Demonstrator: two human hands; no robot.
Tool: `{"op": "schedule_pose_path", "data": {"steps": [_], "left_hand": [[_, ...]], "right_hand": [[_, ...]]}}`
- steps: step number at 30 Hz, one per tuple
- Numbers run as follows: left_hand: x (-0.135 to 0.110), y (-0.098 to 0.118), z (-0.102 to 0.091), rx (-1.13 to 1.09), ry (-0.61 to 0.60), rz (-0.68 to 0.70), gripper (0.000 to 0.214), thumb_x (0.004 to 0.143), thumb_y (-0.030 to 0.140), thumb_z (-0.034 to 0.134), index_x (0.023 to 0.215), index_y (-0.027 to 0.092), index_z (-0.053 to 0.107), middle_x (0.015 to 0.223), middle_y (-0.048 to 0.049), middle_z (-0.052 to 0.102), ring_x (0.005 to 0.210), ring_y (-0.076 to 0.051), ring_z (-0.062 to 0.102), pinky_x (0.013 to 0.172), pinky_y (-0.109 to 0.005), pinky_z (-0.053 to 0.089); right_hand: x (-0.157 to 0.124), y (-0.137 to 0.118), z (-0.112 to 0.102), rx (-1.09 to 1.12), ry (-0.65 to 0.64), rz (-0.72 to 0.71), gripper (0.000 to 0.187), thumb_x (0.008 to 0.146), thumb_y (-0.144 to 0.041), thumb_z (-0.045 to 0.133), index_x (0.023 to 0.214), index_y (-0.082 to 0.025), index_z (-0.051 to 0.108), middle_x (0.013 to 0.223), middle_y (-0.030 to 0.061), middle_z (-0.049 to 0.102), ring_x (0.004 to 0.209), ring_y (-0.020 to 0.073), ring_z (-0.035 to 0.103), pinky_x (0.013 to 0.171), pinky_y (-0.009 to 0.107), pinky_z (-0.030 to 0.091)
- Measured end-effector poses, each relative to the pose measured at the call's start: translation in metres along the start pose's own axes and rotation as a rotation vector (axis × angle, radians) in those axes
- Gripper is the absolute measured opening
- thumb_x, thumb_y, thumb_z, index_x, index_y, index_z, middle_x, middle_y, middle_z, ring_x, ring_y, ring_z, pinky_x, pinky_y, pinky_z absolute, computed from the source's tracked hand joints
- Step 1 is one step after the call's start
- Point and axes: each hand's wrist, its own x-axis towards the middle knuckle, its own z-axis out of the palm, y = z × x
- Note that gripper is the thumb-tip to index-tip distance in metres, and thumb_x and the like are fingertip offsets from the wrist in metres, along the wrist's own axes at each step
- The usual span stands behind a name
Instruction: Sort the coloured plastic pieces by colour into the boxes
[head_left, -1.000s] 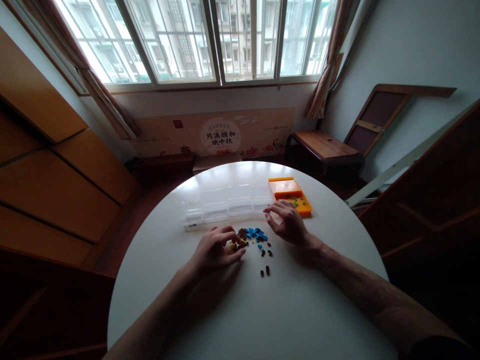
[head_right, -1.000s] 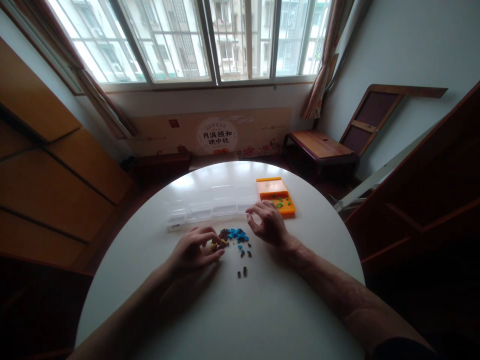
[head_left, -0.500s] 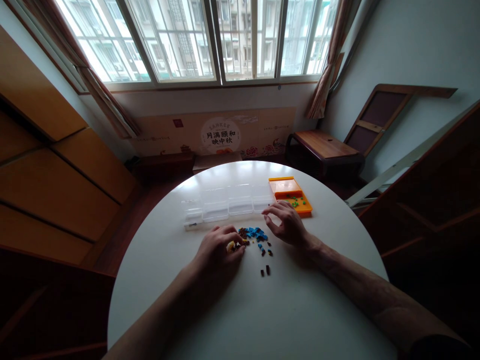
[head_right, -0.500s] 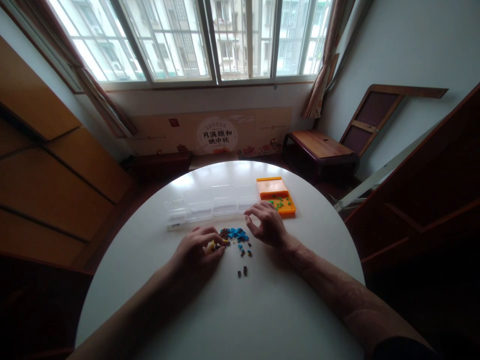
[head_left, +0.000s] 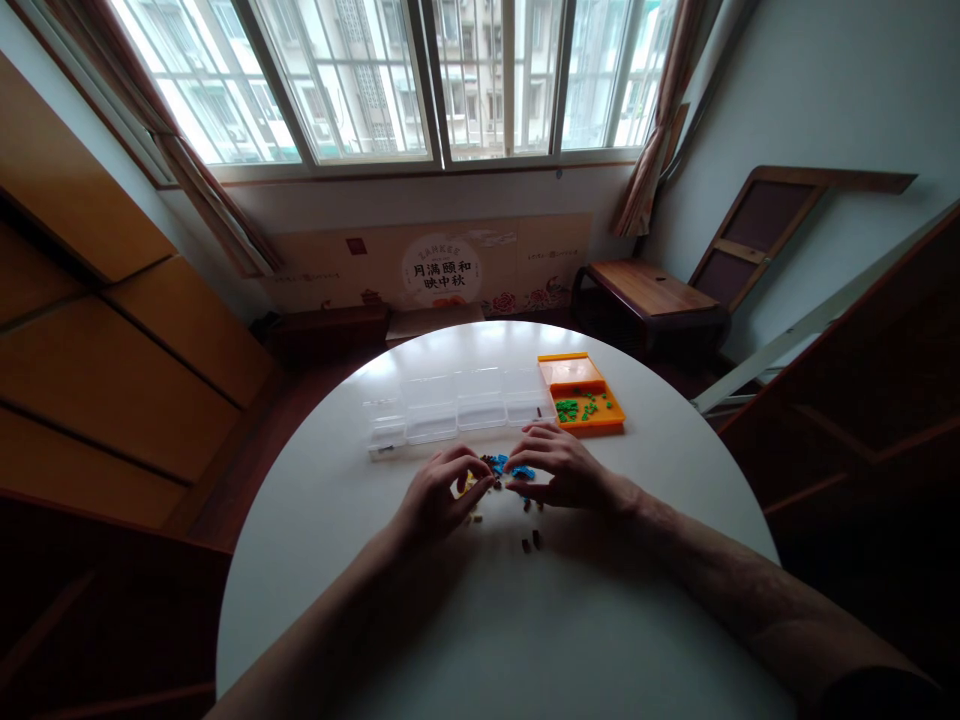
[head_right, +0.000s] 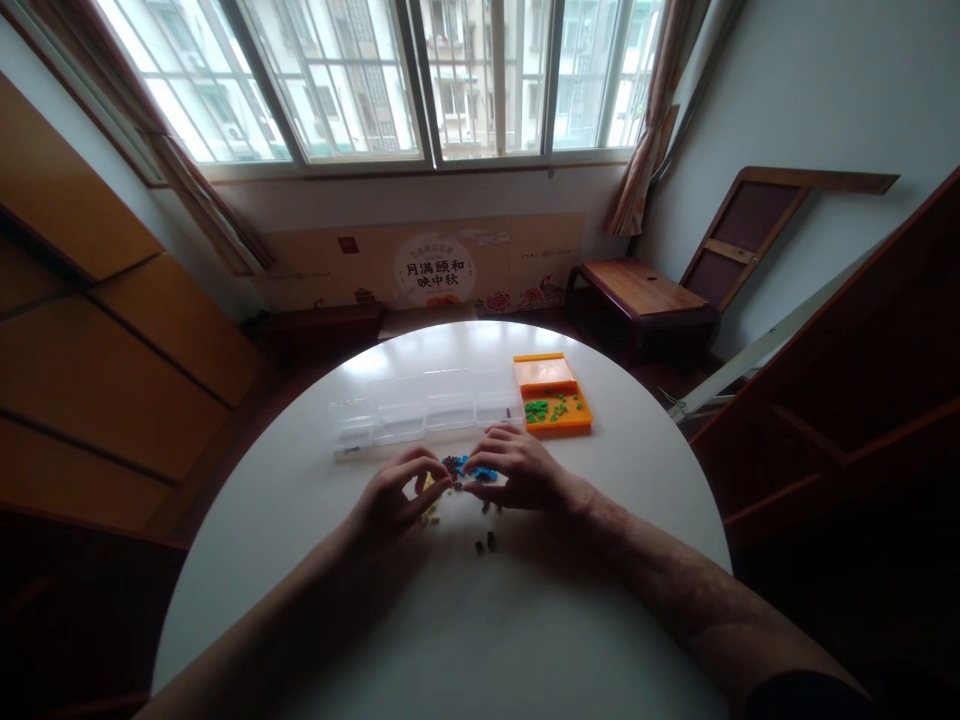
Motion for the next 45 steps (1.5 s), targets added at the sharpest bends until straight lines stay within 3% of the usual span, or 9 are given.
{"op": "schedule_pose_path", "data": {"steps": [12, 15, 20, 25, 29, 35, 45], "left_hand": [[0.0, -0.005, 0.01, -0.117, -0.003, 0.014, 0.015, 0.106, 0.032, 0.069, 0.102, 0.02, 0.078, 0.098, -0.0082, 0.071, 0.081, -0.016, 0.066, 0.077, -0.029, 0.056], [0.0, -0.004, 0.006, -0.064, 0.028, -0.02, 0.016, 0.107, 0.033, 0.068, 0.102, 0.021, 0.078, 0.099, -0.0076, 0.072, 0.08, -0.016, 0.066, 0.077, -0.03, 0.055], [0.001, 0.0, -0.006, 0.143, 0.033, -0.002, 0.017, 0.107, 0.031, 0.066, 0.098, 0.022, 0.077, 0.097, -0.0038, 0.075, 0.072, -0.014, 0.062, 0.081, -0.033, 0.051], [0.002, 0.001, -0.014, 0.241, 0.037, 0.016, 0.016, 0.104, 0.028, 0.066, 0.094, 0.022, 0.076, 0.093, -0.0011, 0.074, 0.068, -0.012, 0.06, 0.083, -0.034, 0.047], [0.0, 0.001, -0.012, 0.25, 0.002, 0.005, 0.013, 0.101, 0.03, 0.07, 0.092, 0.023, 0.077, 0.095, -0.0011, 0.076, 0.07, -0.014, 0.063, 0.083, -0.034, 0.047], [-0.002, -0.002, -0.003, 0.223, -0.051, 0.05, 0.007, 0.097, 0.031, 0.075, 0.1, 0.027, 0.08, 0.103, -0.0034, 0.079, 0.09, -0.02, 0.074, 0.087, -0.035, 0.051], [-0.002, -0.001, 0.008, 0.287, -0.056, 0.085, 0.011, 0.102, 0.026, 0.07, 0.097, 0.028, 0.08, 0.101, -0.0018, 0.078, 0.088, -0.017, 0.074, 0.087, -0.034, 0.05]], "right_hand": [[0.002, -0.003, 0.005, 0.033, 0.007, -0.045, 0.005, 0.106, -0.028, 0.071, 0.109, -0.026, 0.075, 0.096, 0.0017, 0.08, 0.086, 0.0186, 0.073, 0.099, 0.039, 0.056], [0.0, 0.002, 0.004, -0.004, 0.087, 0.058, 0.003, 0.105, -0.028, 0.073, 0.105, -0.026, 0.075, 0.094, 0.0025, 0.08, 0.09, 0.0208, 0.072, 0.097, 0.04, 0.056], [-0.007, 0.022, -0.004, -0.187, 0.318, 0.353, 0.012, 0.106, -0.033, 0.071, 0.098, -0.026, 0.077, 0.091, 0.0038, 0.078, 0.091, 0.0241, 0.071, 0.093, 0.042, 0.054], [-0.013, 0.039, -0.009, -0.336, 0.328, 0.515, 0.015, 0.106, -0.036, 0.068, 0.101, -0.025, 0.077, 0.097, 0.0048, 0.079, 0.097, 0.0274, 0.071, 0.099, 0.044, 0.05], [-0.015, 0.037, -0.005, -0.306, 0.296, 0.516, 0.013, 0.105, -0.03, 0.065, 0.102, -0.024, 0.076, 0.099, 0.0058, 0.078, 0.097, 0.0275, 0.068, 0.098, 0.044, 0.051], [-0.01, 0.023, 0.001, -0.22, 0.257, 0.454, 0.008, 0.102, -0.022, 0.066, 0.101, -0.024, 0.075, 0.098, 0.0053, 0.077, 0.094, 0.0268, 0.067, 0.095, 0.044, 0.052], [-0.007, 0.017, 0.002, -0.159, 0.228, 0.425, 0.009, 0.099, -0.018, 0.067, 0.101, -0.024, 0.074, 0.098, 0.0047, 0.076, 0.095, 0.0255, 0.067, 0.094, 0.042, 0.052]]}}
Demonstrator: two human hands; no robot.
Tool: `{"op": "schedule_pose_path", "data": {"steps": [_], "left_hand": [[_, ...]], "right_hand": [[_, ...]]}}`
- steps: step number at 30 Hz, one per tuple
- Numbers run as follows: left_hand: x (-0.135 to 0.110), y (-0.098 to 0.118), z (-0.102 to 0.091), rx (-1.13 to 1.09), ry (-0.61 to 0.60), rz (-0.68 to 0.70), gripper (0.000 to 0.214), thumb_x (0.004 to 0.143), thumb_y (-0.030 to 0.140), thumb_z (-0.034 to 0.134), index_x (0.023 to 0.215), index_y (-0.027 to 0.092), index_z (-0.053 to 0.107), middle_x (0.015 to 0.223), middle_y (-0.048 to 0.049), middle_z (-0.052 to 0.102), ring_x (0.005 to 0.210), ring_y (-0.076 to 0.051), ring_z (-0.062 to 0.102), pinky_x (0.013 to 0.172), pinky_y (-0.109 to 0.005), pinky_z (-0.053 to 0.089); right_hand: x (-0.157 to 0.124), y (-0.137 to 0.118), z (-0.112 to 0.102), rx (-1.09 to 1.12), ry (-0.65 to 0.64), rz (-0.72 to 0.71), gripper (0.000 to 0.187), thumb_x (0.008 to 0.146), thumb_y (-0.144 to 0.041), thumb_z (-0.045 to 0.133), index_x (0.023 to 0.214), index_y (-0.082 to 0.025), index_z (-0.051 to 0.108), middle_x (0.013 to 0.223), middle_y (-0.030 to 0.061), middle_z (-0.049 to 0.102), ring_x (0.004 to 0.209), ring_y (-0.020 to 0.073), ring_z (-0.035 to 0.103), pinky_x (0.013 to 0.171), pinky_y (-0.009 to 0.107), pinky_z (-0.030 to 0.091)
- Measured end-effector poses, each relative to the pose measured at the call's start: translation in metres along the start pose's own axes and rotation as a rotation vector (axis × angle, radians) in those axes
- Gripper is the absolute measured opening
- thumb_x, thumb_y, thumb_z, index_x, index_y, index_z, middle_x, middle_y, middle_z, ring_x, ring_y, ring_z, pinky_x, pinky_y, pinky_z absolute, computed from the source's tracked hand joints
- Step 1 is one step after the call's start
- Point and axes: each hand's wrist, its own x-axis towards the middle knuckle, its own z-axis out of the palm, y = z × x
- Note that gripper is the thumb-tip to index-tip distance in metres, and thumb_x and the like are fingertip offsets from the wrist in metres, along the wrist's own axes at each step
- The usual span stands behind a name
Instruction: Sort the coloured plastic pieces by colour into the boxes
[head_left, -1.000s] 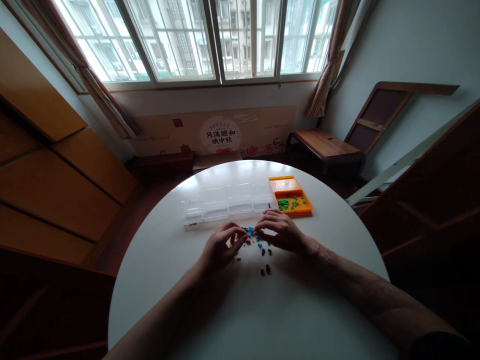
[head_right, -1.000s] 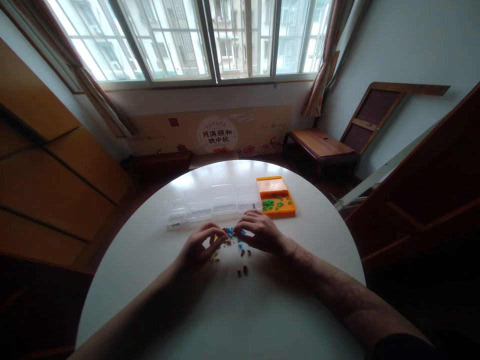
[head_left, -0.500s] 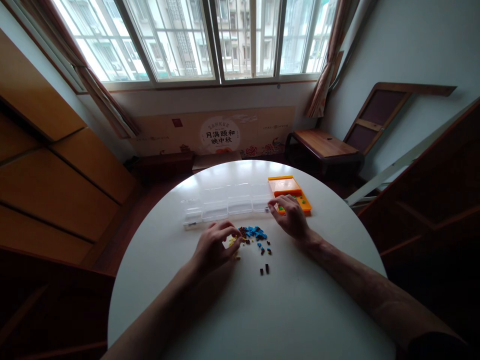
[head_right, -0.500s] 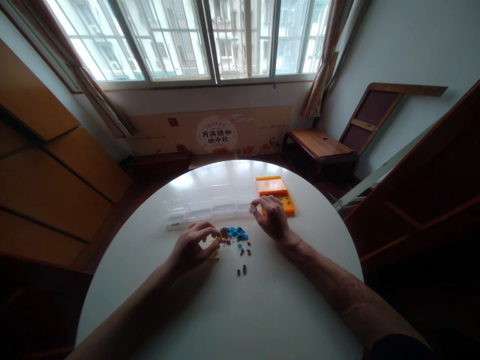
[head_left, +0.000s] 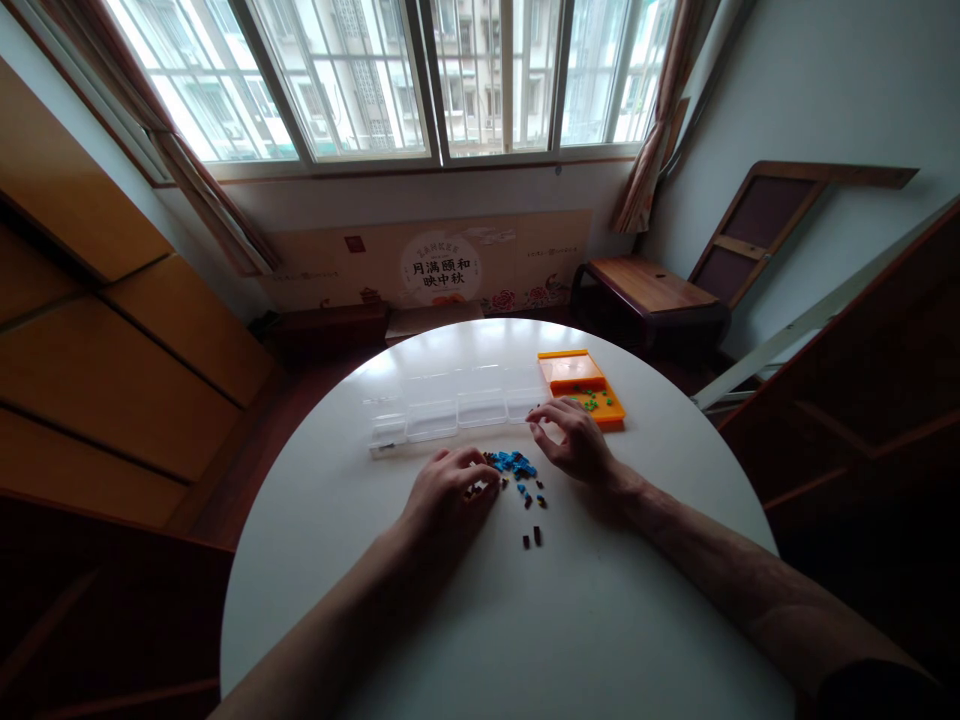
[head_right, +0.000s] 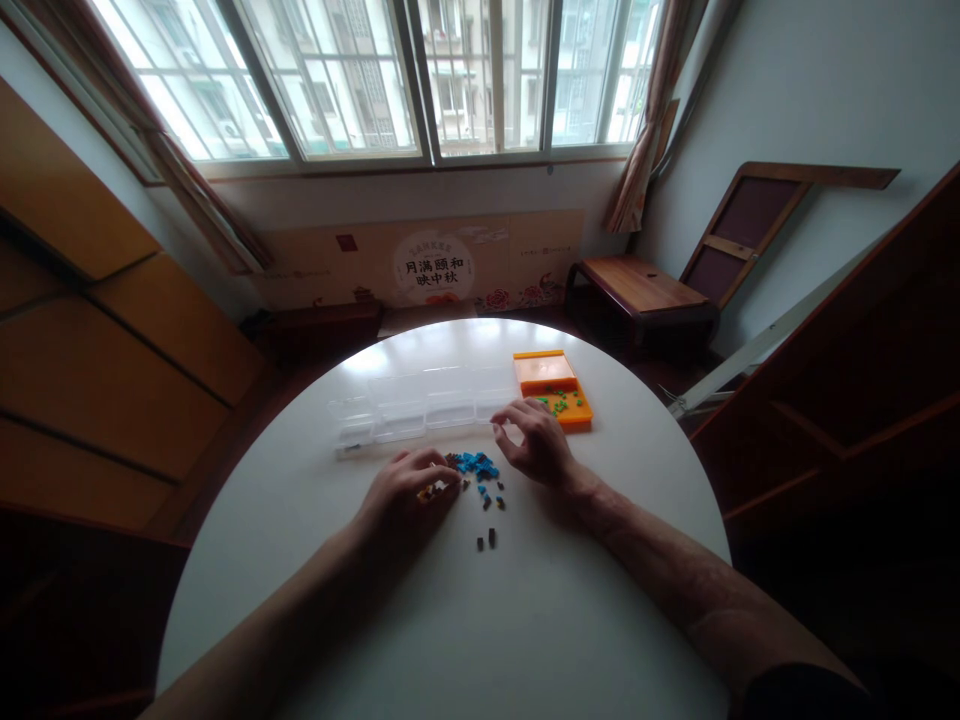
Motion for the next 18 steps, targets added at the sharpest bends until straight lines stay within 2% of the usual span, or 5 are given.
{"op": "schedule_pose_path", "data": {"steps": [5, 11, 15, 18], "left_hand": [[0.0, 0.0, 0.002, 0.041, -0.006, 0.007, 0.01, 0.103, 0.027, 0.069, 0.103, 0.026, 0.078, 0.106, -0.0034, 0.079, 0.088, -0.018, 0.073, 0.087, -0.035, 0.05], [-0.001, -0.005, 0.005, 0.007, -0.001, 0.006, 0.011, 0.104, 0.025, 0.068, 0.1, 0.025, 0.078, 0.104, -0.0032, 0.078, 0.086, -0.017, 0.072, 0.087, -0.034, 0.051], [0.001, -0.003, 0.004, -0.165, 0.053, -0.038, 0.013, 0.105, 0.028, 0.068, 0.099, 0.024, 0.078, 0.101, -0.0047, 0.076, 0.086, -0.017, 0.072, 0.085, -0.032, 0.054], [0.005, 0.002, 0.001, -0.399, 0.092, -0.136, 0.019, 0.106, 0.036, 0.069, 0.103, 0.021, 0.079, 0.099, -0.0068, 0.073, 0.084, -0.017, 0.069, 0.077, -0.029, 0.055]], "right_hand": [[-0.001, -0.001, 0.0, 0.024, -0.014, -0.025, 0.009, 0.098, -0.016, 0.068, 0.101, -0.023, 0.073, 0.098, 0.0045, 0.076, 0.096, 0.0251, 0.068, 0.095, 0.043, 0.052], [-0.001, -0.001, 0.001, 0.043, -0.028, -0.068, 0.01, 0.1, -0.017, 0.067, 0.104, -0.024, 0.074, 0.101, 0.0054, 0.077, 0.098, 0.0253, 0.069, 0.095, 0.044, 0.054], [0.0, -0.006, -0.002, 0.079, -0.085, -0.177, 0.01, 0.102, -0.023, 0.069, 0.112, -0.025, 0.073, 0.105, 0.0059, 0.078, 0.1, 0.0257, 0.07, 0.096, 0.044, 0.056], [0.001, -0.012, -0.005, 0.104, -0.139, -0.307, 0.023, 0.1, -0.033, 0.078, 0.12, -0.025, 0.07, 0.109, 0.0058, 0.079, 0.103, 0.0264, 0.07, 0.099, 0.045, 0.056]]}}
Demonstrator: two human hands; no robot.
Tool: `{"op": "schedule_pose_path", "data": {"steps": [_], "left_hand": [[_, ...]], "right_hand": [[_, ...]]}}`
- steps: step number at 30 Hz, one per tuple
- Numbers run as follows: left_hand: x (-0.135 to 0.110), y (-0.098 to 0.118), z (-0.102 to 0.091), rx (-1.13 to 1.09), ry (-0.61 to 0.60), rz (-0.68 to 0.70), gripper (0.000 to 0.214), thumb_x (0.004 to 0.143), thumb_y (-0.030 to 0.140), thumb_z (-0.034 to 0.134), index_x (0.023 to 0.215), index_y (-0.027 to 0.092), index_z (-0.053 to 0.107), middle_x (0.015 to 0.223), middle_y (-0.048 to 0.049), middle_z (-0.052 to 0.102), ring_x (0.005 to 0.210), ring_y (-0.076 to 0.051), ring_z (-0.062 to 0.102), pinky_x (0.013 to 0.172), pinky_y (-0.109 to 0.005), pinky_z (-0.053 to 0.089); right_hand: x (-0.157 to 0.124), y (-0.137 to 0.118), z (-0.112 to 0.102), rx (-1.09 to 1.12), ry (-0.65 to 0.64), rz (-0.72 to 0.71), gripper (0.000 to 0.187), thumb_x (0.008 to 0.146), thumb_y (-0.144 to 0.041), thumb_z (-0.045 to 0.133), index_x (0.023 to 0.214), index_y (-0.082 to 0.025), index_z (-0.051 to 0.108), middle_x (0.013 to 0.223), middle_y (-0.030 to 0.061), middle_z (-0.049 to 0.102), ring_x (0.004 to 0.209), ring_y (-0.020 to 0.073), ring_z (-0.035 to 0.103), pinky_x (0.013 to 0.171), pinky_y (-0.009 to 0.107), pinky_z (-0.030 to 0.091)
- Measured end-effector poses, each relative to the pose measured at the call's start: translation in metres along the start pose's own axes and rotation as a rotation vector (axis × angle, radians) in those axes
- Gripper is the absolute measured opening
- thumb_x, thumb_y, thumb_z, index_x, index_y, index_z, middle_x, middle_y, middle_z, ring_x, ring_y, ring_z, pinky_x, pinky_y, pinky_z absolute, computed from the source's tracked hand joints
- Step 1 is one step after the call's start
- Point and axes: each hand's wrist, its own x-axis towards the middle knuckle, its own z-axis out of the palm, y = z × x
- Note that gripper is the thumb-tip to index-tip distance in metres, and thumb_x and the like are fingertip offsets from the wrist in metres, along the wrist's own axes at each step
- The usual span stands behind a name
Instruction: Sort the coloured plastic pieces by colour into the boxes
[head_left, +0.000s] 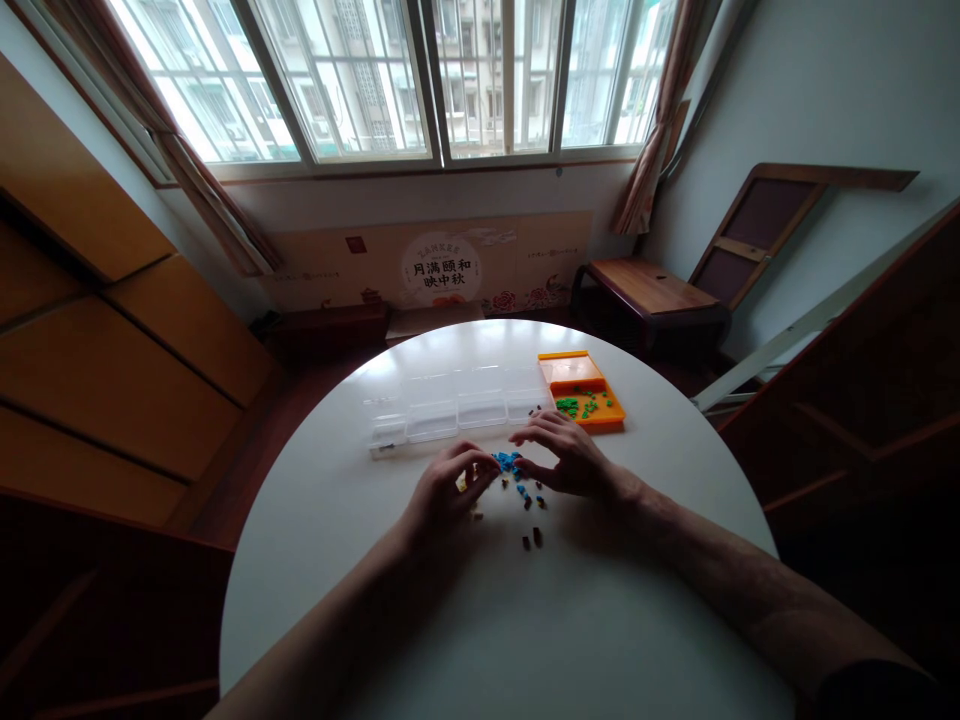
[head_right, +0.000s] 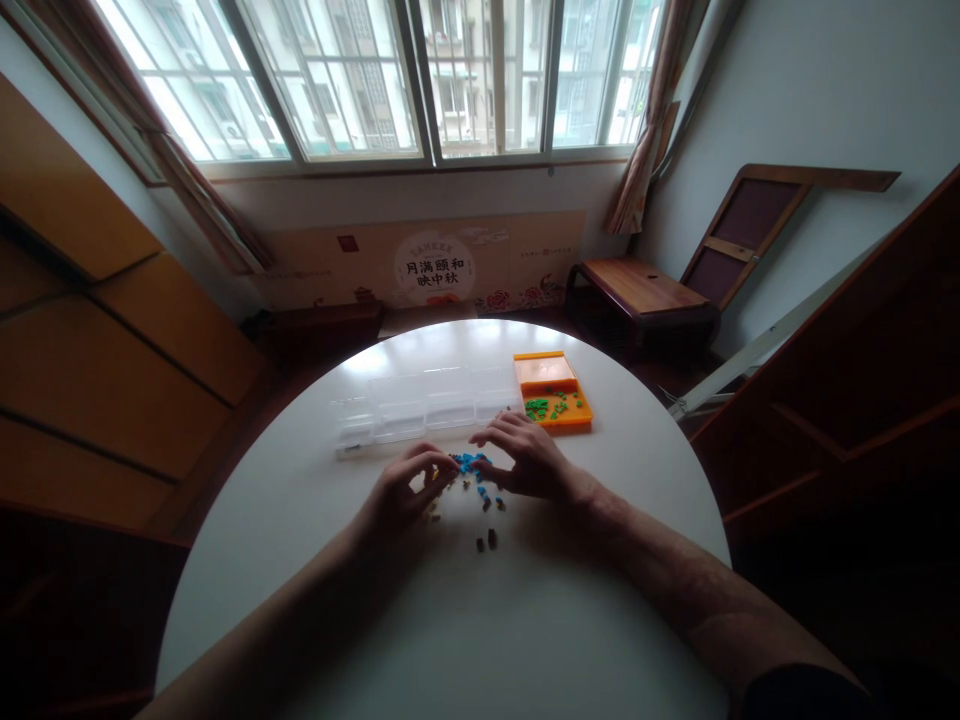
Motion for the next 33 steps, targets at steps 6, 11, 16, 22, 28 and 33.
{"op": "schedule_pose_path", "data": {"steps": [6, 11, 16, 22, 28, 33], "left_hand": [[0.004, 0.011, 0.001, -0.214, 0.014, -0.123, 0.025, 0.104, 0.042, 0.073, 0.102, 0.019, 0.082, 0.096, -0.0066, 0.073, 0.082, -0.016, 0.066, 0.076, -0.028, 0.056], [0.004, 0.013, 0.005, -0.261, -0.008, -0.123, 0.029, 0.105, 0.044, 0.07, 0.099, 0.018, 0.082, 0.097, -0.0078, 0.074, 0.083, -0.016, 0.068, 0.076, -0.028, 0.057], [0.004, 0.013, 0.006, -0.259, 0.01, -0.116, 0.029, 0.104, 0.044, 0.072, 0.098, 0.017, 0.081, 0.096, -0.0078, 0.073, 0.085, -0.017, 0.069, 0.077, -0.028, 0.058], [0.003, 0.013, 0.006, -0.222, 0.036, -0.099, 0.023, 0.104, 0.039, 0.073, 0.102, 0.018, 0.082, 0.096, -0.0074, 0.073, 0.084, -0.017, 0.069, 0.076, -0.028, 0.057], [-0.002, 0.003, 0.006, 0.041, 0.005, 0.02, 0.012, 0.103, 0.031, 0.072, 0.104, 0.022, 0.08, 0.1, -0.0068, 0.074, 0.087, -0.018, 0.07, 0.082, -0.032, 0.055], [-0.006, 0.0, 0.007, 0.285, -0.032, 0.093, 0.008, 0.1, 0.029, 0.074, 0.105, 0.026, 0.08, 0.104, -0.004, 0.076, 0.089, -0.019, 0.073, 0.09, -0.037, 0.05]], "right_hand": [[0.003, -0.006, 0.002, 0.015, -0.037, -0.139, 0.026, 0.099, -0.038, 0.083, 0.118, -0.027, 0.07, 0.099, 0.002, 0.079, 0.093, 0.0218, 0.073, 0.104, 0.042, 0.055], [0.003, -0.007, 0.0, -0.004, -0.053, -0.155, 0.01, 0.103, -0.032, 0.076, 0.112, -0.028, 0.072, 0.097, 0.0004, 0.079, 0.089, 0.019, 0.074, 0.107, 0.041, 0.055], [0.002, -0.01, -0.002, -0.016, -0.049, -0.177, 0.008, 0.105, -0.028, 0.073, 0.113, -0.028, 0.073, 0.097, 0.0006, 0.08, 0.088, 0.0184, 0.074, 0.108, 0.042, 0.055], [-0.001, -0.006, 0.003, 0.013, -0.016, -0.168, 0.014, 0.103, -0.024, 0.073, 0.117, -0.029, 0.074, 0.097, -0.0001, 0.08, 0.088, 0.0186, 0.073, 0.107, 0.043, 0.056], [-0.001, 0.004, 0.002, -0.054, 0.151, 0.048, 0.009, 0.103, -0.024, 0.073, 0.109, -0.029, 0.077, 0.097, 0.0027, 0.081, 0.094, 0.0244, 0.071, 0.099, 0.046, 0.057], [-0.003, 0.019, 0.001, -0.199, 0.238, 0.272, 0.008, 0.104, -0.028, 0.069, 0.104, -0.027, 0.077, 0.102, 0.005, 0.079, 0.1, 0.0285, 0.068, 0.097, 0.047, 0.053]]}}
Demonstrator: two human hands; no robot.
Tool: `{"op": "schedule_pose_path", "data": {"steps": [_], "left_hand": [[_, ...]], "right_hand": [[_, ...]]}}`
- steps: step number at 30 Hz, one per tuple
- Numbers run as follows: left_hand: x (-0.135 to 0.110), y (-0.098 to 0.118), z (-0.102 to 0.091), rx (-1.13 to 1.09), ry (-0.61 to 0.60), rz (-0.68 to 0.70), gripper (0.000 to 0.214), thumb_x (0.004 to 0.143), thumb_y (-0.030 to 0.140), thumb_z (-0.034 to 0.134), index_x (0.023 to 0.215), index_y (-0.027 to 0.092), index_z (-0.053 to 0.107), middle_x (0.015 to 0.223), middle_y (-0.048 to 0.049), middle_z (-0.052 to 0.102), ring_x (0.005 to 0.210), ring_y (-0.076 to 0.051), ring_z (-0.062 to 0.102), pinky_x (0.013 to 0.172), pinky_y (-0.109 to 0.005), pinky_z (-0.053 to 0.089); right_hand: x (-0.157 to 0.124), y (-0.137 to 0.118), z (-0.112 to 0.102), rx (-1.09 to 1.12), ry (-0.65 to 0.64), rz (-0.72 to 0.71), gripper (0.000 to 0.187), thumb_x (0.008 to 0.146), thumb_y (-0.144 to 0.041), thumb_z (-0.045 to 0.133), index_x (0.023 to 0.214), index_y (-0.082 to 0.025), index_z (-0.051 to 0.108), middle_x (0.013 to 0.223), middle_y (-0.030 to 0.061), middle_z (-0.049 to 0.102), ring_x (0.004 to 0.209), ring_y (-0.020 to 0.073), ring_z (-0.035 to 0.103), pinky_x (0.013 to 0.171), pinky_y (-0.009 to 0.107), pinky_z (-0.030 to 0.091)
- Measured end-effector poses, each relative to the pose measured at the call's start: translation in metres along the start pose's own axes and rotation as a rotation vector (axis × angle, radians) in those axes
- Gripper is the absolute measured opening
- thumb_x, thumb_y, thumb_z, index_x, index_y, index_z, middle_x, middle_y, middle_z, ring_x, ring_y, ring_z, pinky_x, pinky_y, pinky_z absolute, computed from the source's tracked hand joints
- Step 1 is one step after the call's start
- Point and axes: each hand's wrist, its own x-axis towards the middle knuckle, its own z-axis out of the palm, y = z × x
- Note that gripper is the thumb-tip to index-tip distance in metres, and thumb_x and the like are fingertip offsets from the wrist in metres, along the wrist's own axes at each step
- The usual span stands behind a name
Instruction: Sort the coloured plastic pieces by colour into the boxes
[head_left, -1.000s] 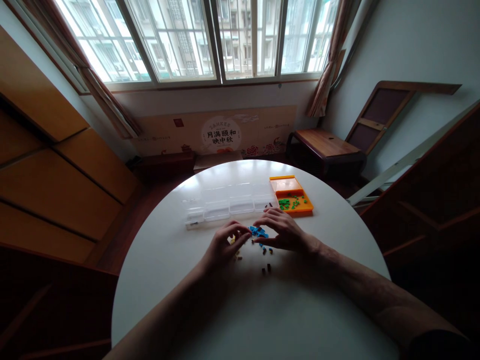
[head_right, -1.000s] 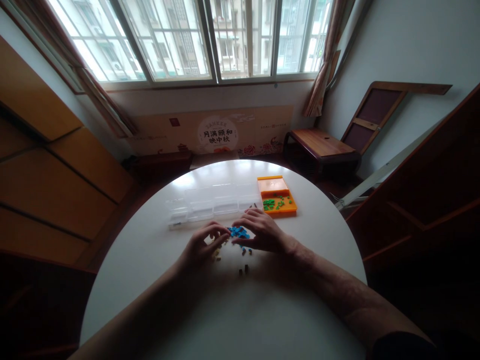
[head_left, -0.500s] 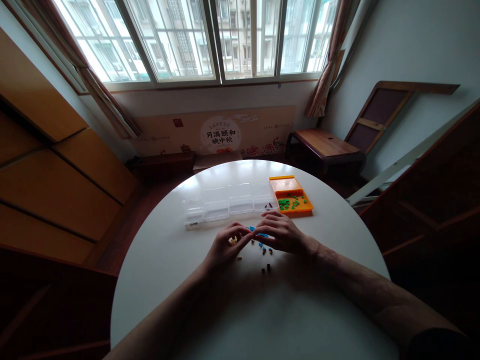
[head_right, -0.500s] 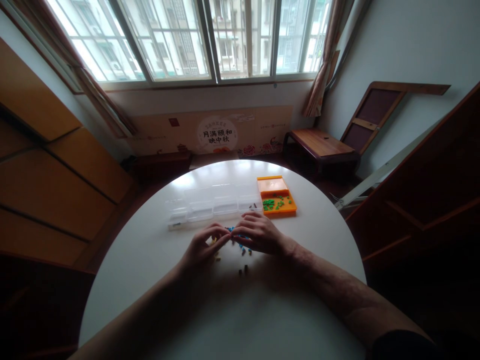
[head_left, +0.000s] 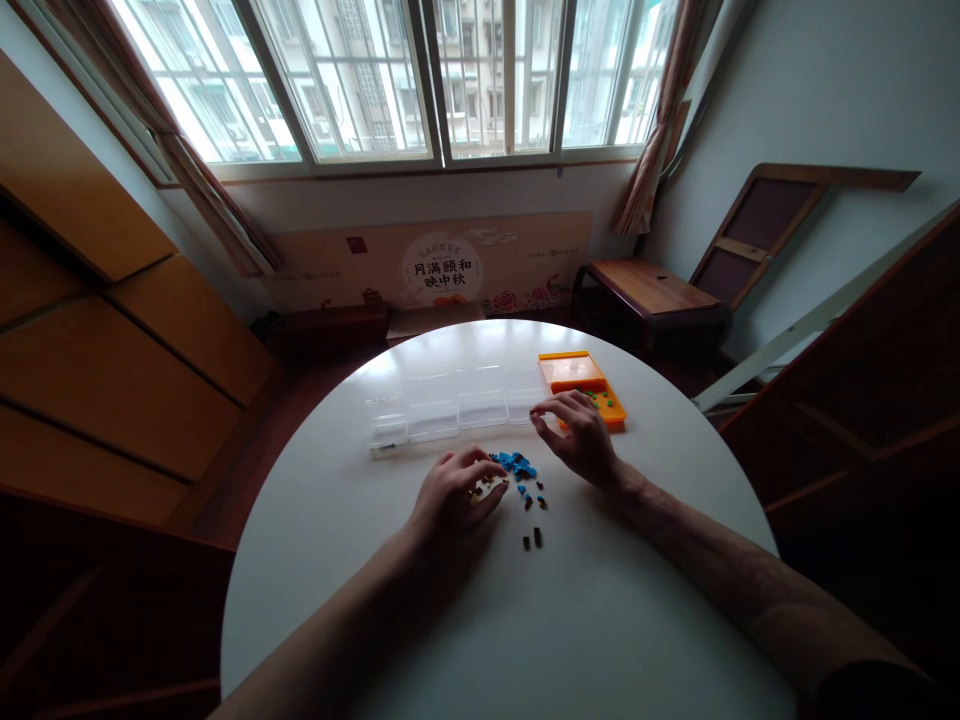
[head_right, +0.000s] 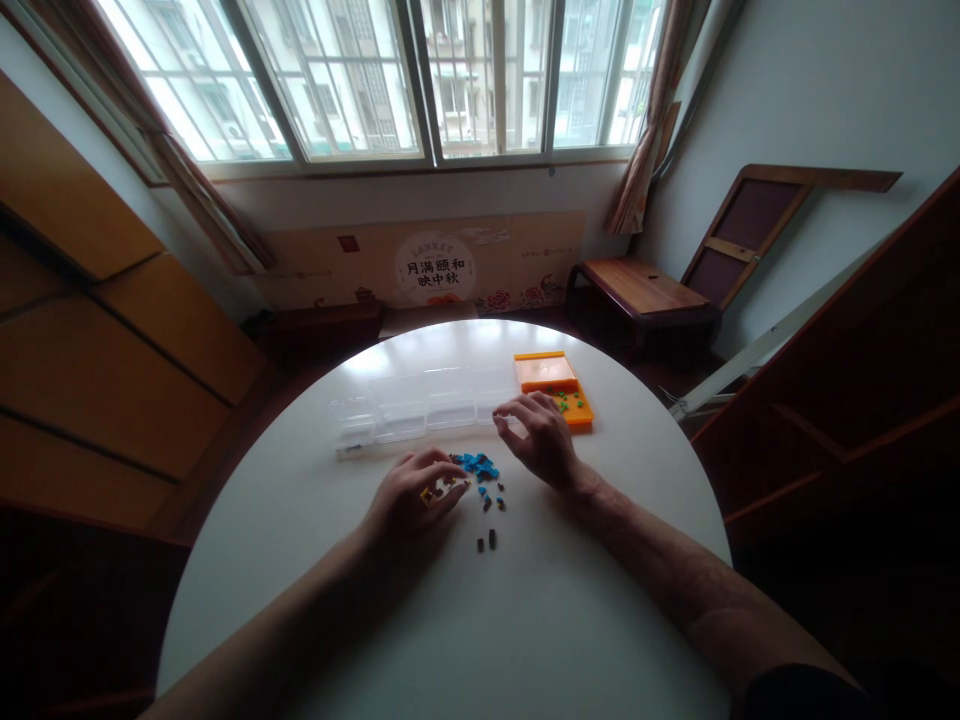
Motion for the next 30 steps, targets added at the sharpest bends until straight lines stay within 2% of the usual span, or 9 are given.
{"op": "schedule_pose_path", "data": {"steps": [5, 11, 16, 22, 25, 30], "left_hand": [[0.0, 0.001, 0.0, 0.074, -0.031, 0.017, 0.009, 0.1, 0.031, 0.075, 0.102, 0.028, 0.082, 0.104, -0.0026, 0.077, 0.089, -0.018, 0.074, 0.087, -0.035, 0.048], [0.0, -0.001, 0.0, 0.054, -0.042, 0.008, 0.013, 0.103, 0.031, 0.071, 0.097, 0.028, 0.082, 0.102, -0.002, 0.078, 0.089, -0.017, 0.075, 0.086, -0.035, 0.047], [0.001, -0.002, 0.0, -0.092, 0.018, -0.049, 0.011, 0.102, 0.031, 0.074, 0.097, 0.024, 0.081, 0.101, -0.0043, 0.076, 0.085, -0.017, 0.073, 0.087, -0.035, 0.051], [0.007, 0.004, -0.005, -0.443, 0.082, -0.19, 0.023, 0.102, 0.04, 0.075, 0.098, 0.019, 0.083, 0.094, -0.0068, 0.071, 0.078, -0.015, 0.065, 0.07, -0.026, 0.053], [0.008, 0.006, -0.005, -0.485, 0.069, -0.225, 0.025, 0.101, 0.042, 0.076, 0.098, 0.019, 0.084, 0.094, -0.0071, 0.072, 0.082, -0.016, 0.067, 0.073, -0.027, 0.055], [0.007, 0.003, -0.001, -0.504, 0.051, -0.231, 0.024, 0.101, 0.042, 0.077, 0.098, 0.019, 0.084, 0.098, -0.0084, 0.074, 0.089, -0.019, 0.071, 0.08, -0.029, 0.057]], "right_hand": [[-0.001, 0.008, 0.002, -0.121, -0.007, 0.135, 0.011, 0.103, -0.032, 0.07, 0.109, -0.024, 0.075, 0.106, 0.0066, 0.078, 0.103, 0.0304, 0.068, 0.099, 0.048, 0.051], [-0.002, 0.002, 0.003, -0.076, -0.046, 0.126, 0.009, 0.1, -0.026, 0.068, 0.107, -0.024, 0.073, 0.106, 0.0059, 0.076, 0.103, 0.029, 0.068, 0.102, 0.047, 0.051], [-0.001, -0.011, -0.002, 0.097, -0.099, -0.062, 0.009, 0.102, -0.023, 0.066, 0.108, -0.025, 0.073, 0.108, 0.0064, 0.077, 0.104, 0.0273, 0.069, 0.099, 0.046, 0.054], [-0.001, -0.026, -0.004, 0.236, -0.276, -0.359, 0.012, 0.102, -0.029, 0.073, 0.114, -0.026, 0.072, 0.105, 0.0053, 0.079, 0.098, 0.0234, 0.07, 0.096, 0.042, 0.056], [-0.002, -0.027, -0.002, 0.248, -0.308, -0.42, 0.013, 0.103, -0.033, 0.074, 0.114, -0.025, 0.073, 0.101, 0.0041, 0.079, 0.094, 0.0215, 0.071, 0.096, 0.04, 0.055], [-0.002, -0.027, -0.004, 0.238, -0.315, -0.43, 0.006, 0.106, -0.029, 0.071, 0.11, -0.025, 0.074, 0.098, 0.0029, 0.079, 0.091, 0.0197, 0.072, 0.1, 0.04, 0.056]]}}
